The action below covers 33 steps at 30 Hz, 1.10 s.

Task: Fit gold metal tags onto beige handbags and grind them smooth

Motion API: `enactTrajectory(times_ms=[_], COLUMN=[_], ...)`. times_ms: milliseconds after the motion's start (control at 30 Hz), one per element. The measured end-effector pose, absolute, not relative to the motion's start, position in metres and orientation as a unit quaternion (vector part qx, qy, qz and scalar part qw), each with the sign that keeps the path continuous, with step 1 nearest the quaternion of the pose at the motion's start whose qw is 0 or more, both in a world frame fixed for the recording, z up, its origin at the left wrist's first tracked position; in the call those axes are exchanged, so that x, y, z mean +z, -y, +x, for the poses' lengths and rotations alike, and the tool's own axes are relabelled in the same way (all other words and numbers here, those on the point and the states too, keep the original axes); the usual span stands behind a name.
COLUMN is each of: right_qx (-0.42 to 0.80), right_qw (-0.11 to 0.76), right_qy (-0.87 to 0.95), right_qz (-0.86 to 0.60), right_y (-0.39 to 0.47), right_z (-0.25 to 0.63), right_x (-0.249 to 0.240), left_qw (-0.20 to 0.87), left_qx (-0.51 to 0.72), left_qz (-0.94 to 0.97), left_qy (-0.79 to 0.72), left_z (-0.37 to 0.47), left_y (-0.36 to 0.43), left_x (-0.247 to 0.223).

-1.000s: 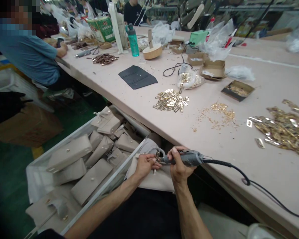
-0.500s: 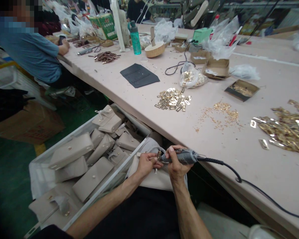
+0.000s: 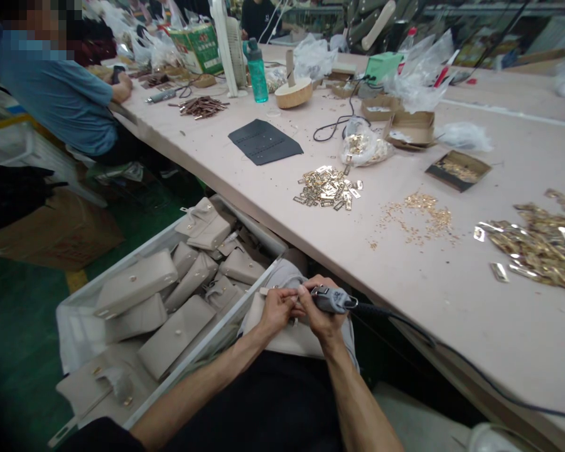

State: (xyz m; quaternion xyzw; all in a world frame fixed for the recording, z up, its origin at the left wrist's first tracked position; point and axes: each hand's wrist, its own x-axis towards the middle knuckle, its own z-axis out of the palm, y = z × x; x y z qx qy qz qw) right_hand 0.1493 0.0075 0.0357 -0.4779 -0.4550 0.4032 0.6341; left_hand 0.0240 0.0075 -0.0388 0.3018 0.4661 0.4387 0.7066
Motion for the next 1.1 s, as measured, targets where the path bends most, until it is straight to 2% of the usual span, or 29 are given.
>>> enactTrajectory(times_ms=[333,467,600,667,933,1100], right_qx=[0.379,0.413,0.505,0.506,0.32,0.194], right_qw=[0.585,0.557,0.647,0.702,0.854,0.851], right_qy=[0.575,0.604,0.495,0.425,0.161,0.095], right_qz=[-0.428,-0.393,-0.286,-0.267,-0.376,-0.479], right_y=[-0.015,-0.015,-0.018,-0.022,-0.056,-0.062], right_z=[0.15,0.151,0.162,0.177,0.296,0.339], right_x=[0.042,0.054,0.081,0.095,0.105,0.087], left_qw=[0.709,0.713,0.728,0.729,0.69,0.641], left_qx=[0.441,0.436,0.418,0.416,0.443,0.434], left_qz=[0.308,0.302,0.286,0.278,0.329,0.397], left_qy=[-0.456,-0.459,-0.462,-0.467,-0.469,-0.494], left_z=[0.021,0.023,0.024,0.023,0.021,0.021], left_y=[-0.004,-0.004,-0.004,-0.003,0.002,-0.001], left_x=[-0.041,-0.041,-0.042,-0.042,-0.031,-0.032])
